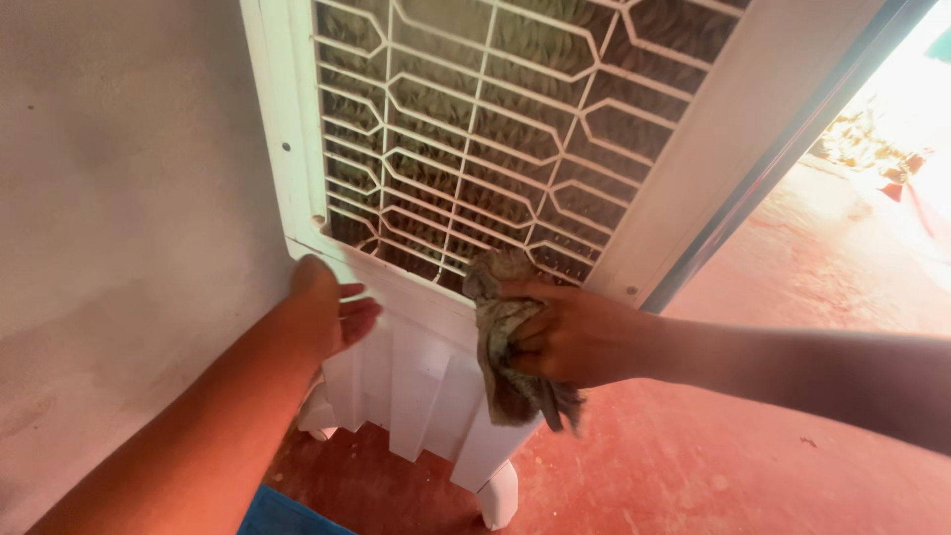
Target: The person wets a cloth in a bucket and then wipes the front grille of a portable air cooler. The person repeatedly wipes different sections of the grille with the wet cloth.
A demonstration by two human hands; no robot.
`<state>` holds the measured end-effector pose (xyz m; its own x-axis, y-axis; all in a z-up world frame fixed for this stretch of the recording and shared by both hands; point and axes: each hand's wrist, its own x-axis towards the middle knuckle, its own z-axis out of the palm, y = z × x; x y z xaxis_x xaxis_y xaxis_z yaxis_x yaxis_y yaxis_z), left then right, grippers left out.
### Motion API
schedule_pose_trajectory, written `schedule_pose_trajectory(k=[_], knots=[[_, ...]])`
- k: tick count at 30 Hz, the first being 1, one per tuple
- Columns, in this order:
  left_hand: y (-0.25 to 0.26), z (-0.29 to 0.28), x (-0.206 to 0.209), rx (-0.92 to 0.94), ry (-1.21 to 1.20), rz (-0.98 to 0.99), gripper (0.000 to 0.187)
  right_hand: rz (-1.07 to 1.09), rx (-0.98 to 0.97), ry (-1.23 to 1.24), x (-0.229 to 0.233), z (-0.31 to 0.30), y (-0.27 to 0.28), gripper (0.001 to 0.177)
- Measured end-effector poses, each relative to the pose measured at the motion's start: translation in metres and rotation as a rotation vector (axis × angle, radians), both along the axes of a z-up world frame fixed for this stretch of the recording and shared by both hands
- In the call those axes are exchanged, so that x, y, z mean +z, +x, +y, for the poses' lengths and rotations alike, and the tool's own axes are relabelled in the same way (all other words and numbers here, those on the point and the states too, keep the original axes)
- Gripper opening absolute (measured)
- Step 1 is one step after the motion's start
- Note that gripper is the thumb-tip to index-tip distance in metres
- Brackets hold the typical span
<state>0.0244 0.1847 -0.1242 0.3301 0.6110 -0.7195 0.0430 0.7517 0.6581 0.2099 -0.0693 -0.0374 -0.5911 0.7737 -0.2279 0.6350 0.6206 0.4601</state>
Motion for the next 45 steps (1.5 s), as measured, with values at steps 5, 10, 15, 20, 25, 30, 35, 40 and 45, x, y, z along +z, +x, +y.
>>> schedule_pose_trajectory(k=[5, 10, 15, 20, 25, 30, 35, 40, 45], knots=[[-0.012, 0.020, -0.004, 0.178, 0.018, -0.060, 0.064, -0.132, -0.070, 0.122, 0.020, 0.039, -0.020, 0.051], [-0.018, 0.029, -0.004, 0.291, 0.007, -0.206, 0.060, -0.025, 0.117, 0.623, 0.029, 0.122, -0.059, 0.052], [-0.022, 0.053, 0.006, 0.345, -0.067, -0.143, 0.069, 0.607, -0.512, 0.565, 0.070, 0.240, -0.093, 0.025], [-0.013, 0.069, -0.002, 0.473, -0.067, -0.241, 0.061, 0.392, 0.003, 0.974, 0.047, 0.294, -0.089, 0.040], [-0.010, 0.089, -0.041, 0.574, -0.033, -0.184, 0.065, 0.422, -0.282, 0.334, -0.023, 0.269, -0.098, 0.020], [-0.021, 0.083, -0.064, 0.447, 0.058, 0.100, 0.070, 0.249, 0.075, 0.415, -0.028, 0.232, -0.090, 0.012], [0.001, 0.037, -0.067, 0.342, 0.082, -0.072, 0.057, 0.056, 0.114, 0.585, -0.018, 0.154, -0.066, 0.023], [0.051, -0.020, -0.072, -0.059, 0.432, -0.126, 0.035, -0.098, -0.049, 0.590, -0.024, 0.032, -0.036, 0.030], [0.064, -0.104, -0.038, 0.078, 0.340, -0.052, 0.037, -0.226, -0.054, 0.674, 0.006, -0.057, -0.027, 0.028]])
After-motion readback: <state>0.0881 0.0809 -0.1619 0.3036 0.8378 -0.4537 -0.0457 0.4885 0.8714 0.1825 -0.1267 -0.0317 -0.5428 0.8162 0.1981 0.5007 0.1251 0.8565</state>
